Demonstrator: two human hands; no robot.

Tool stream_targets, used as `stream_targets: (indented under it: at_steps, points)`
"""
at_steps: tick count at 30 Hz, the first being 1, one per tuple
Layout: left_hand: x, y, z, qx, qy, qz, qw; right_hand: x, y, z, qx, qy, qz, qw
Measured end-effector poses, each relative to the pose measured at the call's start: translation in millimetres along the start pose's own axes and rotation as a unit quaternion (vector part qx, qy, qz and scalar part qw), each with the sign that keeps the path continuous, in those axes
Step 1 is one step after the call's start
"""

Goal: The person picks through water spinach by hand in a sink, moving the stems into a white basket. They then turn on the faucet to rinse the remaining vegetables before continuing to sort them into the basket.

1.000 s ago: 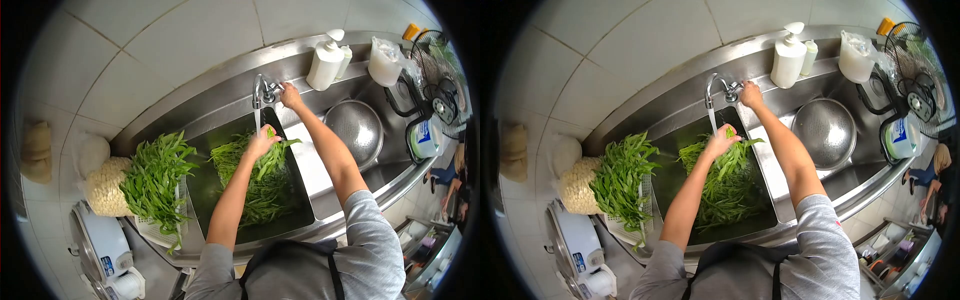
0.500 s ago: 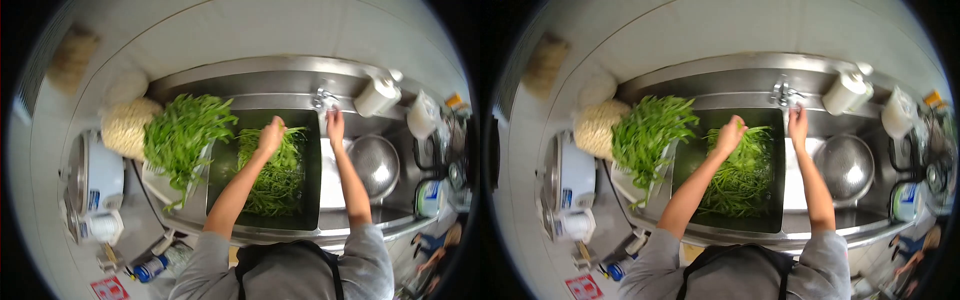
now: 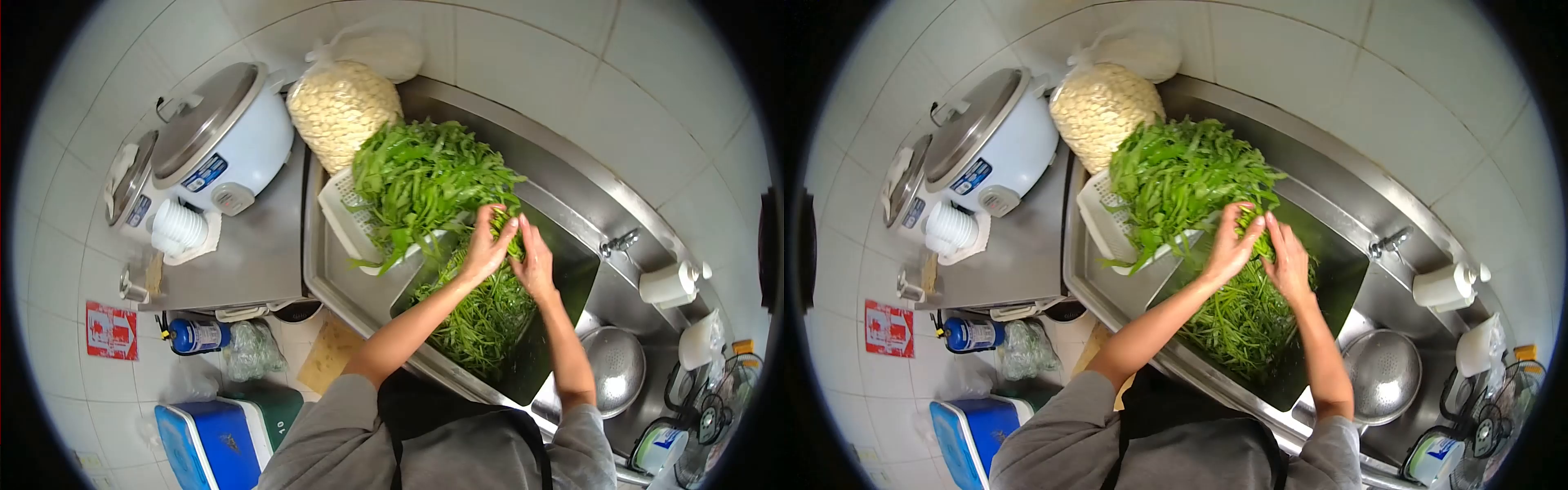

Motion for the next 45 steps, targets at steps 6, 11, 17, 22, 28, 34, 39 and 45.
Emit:
stream_targets:
  at_steps: [6, 11, 17, 22, 28, 34, 39, 45]
  points:
    - [-8, -20, -214, 0.255, -0.091, 0.07, 0.96, -91, -104, 10, -0.102, 0.158, -0.153, 0.97]
    - [-76, -13, -231, -0.077, -0.326, -0.201, 0.92, -179, -138, 101, -0.113, 0.303, -0.377, 0.868]
    - [-74, 7, -208, -0.13, -0.422, -0.104, 0.891, -215, -107, 284, -0.245, 0.467, -0.555, 0.643]
    - [-112, -33, -265, -0.17, -0.377, -0.167, 0.895, -219, -115, 314, -0.262, 0.51, -0.568, 0.591]
    - [-153, -79, -288, -0.224, -0.483, -0.222, 0.817, -225, -188, 174, -0.275, 0.363, -0.296, 0.84]
    - [-158, -42, -275, -0.254, -0.294, -0.414, 0.823, -112, -165, 190, -0.456, 0.131, -0.054, 0.879]
    - [-128, -13, -258, -0.351, -0.23, -0.39, 0.82, -123, -151, 186, -0.303, 0.04, -0.198, 0.932]
    - [-145, 7, -275, -0.336, -0.229, -0.198, 0.892, -129, -147, 191, -0.248, 0.079, -0.244, 0.934]
Point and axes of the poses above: each hand's wrist, its own y-axis away from the middle knuckle, its own z-axis out of the palm, x = y × z, the point moved 9 cm from there along -y, towards the middle knuckle, and after that the axes turned 11 degrees about z, right-handed, at the moved point
